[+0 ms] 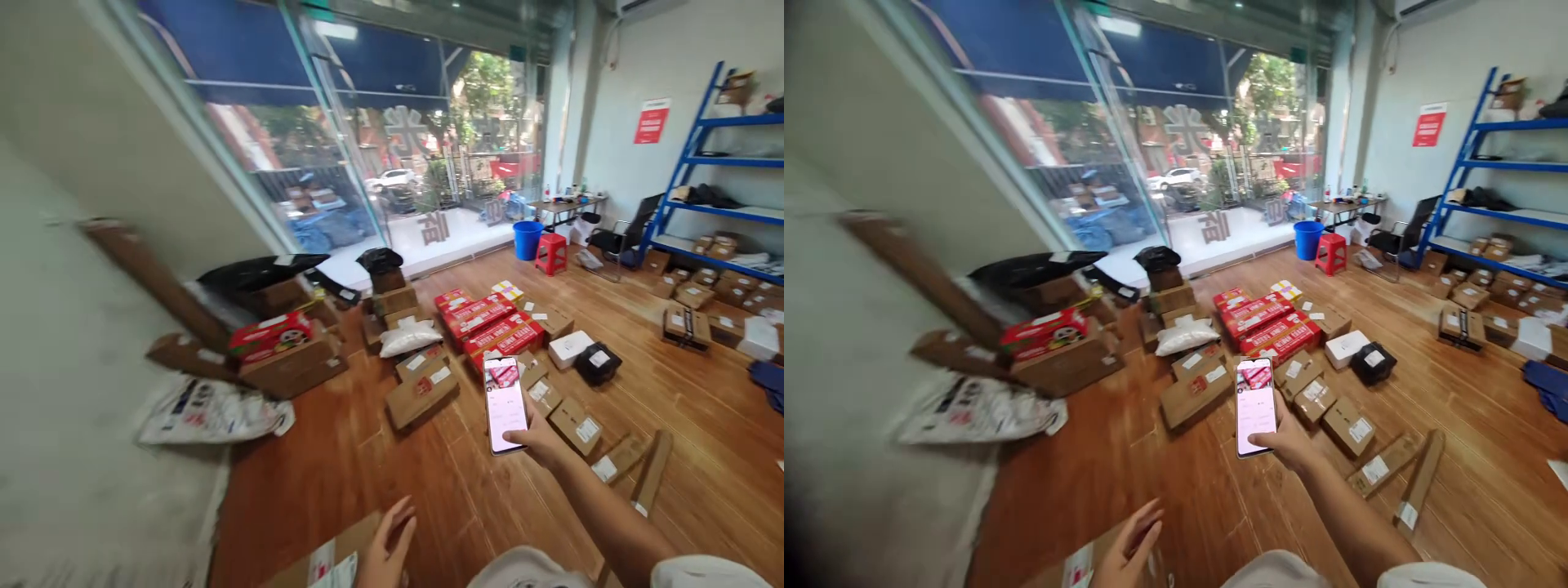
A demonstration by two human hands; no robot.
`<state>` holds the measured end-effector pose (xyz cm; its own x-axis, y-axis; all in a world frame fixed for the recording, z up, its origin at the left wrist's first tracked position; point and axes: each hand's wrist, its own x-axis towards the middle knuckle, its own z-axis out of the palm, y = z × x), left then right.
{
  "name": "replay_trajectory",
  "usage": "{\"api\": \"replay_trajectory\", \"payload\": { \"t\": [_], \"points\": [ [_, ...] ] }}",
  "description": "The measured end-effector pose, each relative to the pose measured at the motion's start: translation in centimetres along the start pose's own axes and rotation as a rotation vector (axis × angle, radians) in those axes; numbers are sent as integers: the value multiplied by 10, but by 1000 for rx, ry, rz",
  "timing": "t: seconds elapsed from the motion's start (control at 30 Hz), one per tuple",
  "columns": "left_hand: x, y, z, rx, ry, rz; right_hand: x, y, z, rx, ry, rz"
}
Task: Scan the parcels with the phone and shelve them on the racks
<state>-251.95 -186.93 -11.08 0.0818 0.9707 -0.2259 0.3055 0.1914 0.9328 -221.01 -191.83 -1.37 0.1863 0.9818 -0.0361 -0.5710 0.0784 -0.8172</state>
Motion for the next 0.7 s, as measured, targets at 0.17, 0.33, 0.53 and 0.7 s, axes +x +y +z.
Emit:
{"api": "replay_trajectory", "payload": {
  "t": [0.17, 0.33, 0.53, 0.7],
  "points": [
    [-64, -18, -71, -34, 416, 29, 10, 47, 49, -10, -224, 227],
    [-144, 17, -147, 277, 945, 244, 27, 125, 103, 16, -329, 573],
    [-213, 28, -260, 408, 1968, 303, 11, 203, 201, 83, -487, 851],
    [-187, 30, -345, 31, 2060, 165, 3, 227, 261, 75, -613, 1035]
  ]
}}
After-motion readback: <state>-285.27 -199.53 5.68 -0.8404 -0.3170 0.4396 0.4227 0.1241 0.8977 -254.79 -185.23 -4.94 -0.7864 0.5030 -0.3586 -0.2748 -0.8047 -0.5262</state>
